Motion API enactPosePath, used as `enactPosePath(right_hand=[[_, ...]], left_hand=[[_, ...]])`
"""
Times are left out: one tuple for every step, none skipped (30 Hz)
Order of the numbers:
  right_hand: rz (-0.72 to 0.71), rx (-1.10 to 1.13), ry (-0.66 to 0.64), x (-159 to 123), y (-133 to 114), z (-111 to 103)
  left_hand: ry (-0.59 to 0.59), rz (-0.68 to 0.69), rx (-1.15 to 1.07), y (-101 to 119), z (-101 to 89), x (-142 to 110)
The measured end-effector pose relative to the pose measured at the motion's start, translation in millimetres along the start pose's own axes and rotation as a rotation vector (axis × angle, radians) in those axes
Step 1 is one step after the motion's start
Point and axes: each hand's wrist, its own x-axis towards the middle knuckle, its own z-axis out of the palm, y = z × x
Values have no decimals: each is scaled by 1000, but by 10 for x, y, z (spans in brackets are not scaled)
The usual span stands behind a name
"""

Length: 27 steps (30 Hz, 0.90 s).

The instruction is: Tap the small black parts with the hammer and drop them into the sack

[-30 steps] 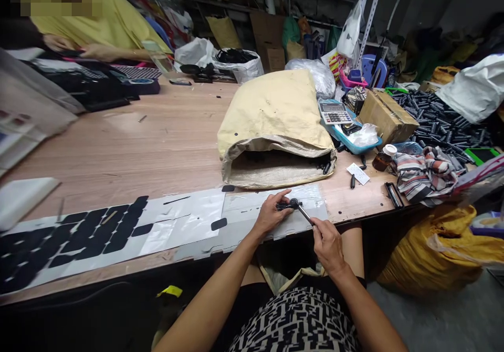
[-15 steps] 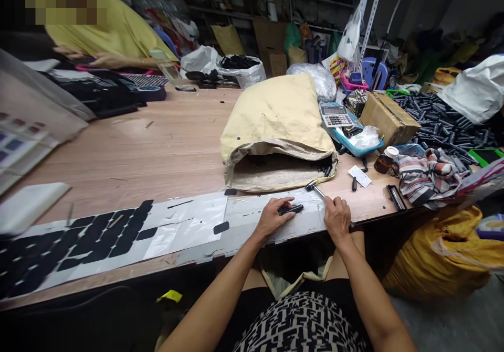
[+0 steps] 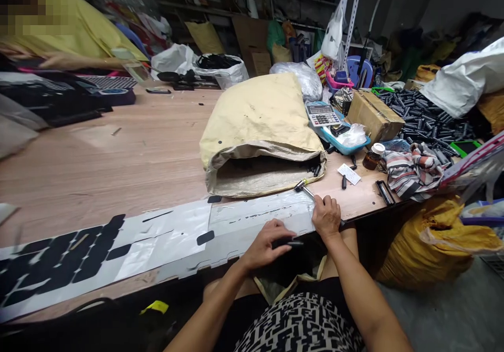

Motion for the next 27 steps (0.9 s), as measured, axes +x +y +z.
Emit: enactPosePath(right_hand=[[-1,-2,-3,0,-3,-5],[-2,-4,-7,0,-7,-12],[-4,-5,-10,0,-10,-20],[-6,-6,-12,1,-12,-28],[-7,-7,-11,2,-14,-35],[-6,-7,-8,3,-16,-40],[-6,-6,-3,3,-17,-43],[-4,-4,0,3,-17,-45],[-3,-2,3,3,-17,-44],[-2,-1,4,1,-17,-41],[-1,0,1,0,-17,-38],[1,1,-4,-3,-17,-34],[2,1,-10,-5,-16,-30],[4,2,-15,-8,-16,-26],[6,2,-21,-10,-15,-23],[7,1,-25,-11,-15,-20],[8,0,-26,-13,-16,-17],[8,-1,-26,-15,-17,-13],[8,-1,-24,-17,-18,-9],[8,0,-21,-20,-20,-4],[8,3,-17,-22,-22,1],[9,7,-13,-25,-24,6],[8,12,-9,-29,-26,11],[7,15,-7,-32,-28,15],[7,19,-6,-34,-30,18],[6,23,-7,-37,-31,20],[7,27,-7,-39,-33,21]], left_hand=[[-27,22,38,31,43,-49],[-42,34,73,56,80,-88],[-47,36,100,74,108,-115],[-49,33,120,88,128,-132],[-51,27,132,97,140,-138],[-54,22,140,105,146,-138],[-57,19,143,110,147,-133],[-57,15,142,114,145,-127],[-54,10,134,117,141,-120],[-45,0,118,118,133,-111],[-31,-15,89,115,121,-99],[-8,-38,47,109,101,-78],[23,-67,-4,99,71,-43],[66,-101,-54,84,31,11],[123,-136,-92,63,-20,89],[188,-169,-108,37,-80,194],[248,-194,-96,3,-145,328],[299,-207,-57,-37,-211,488],[317,-202,1,-84,-273,670],[301,-180,68,-138,-325,869],[275,-160,135,-197,-367,1076],[249,-145,204,-260,-395,1284],[219,-121,275,-324,-410,1486],[182,-88,339,-387,-413,1675],[145,-52,399,-447,-409,1846],[101,-14,459,-501,-399,1996],[54,22,517,-547,-386,2123]])
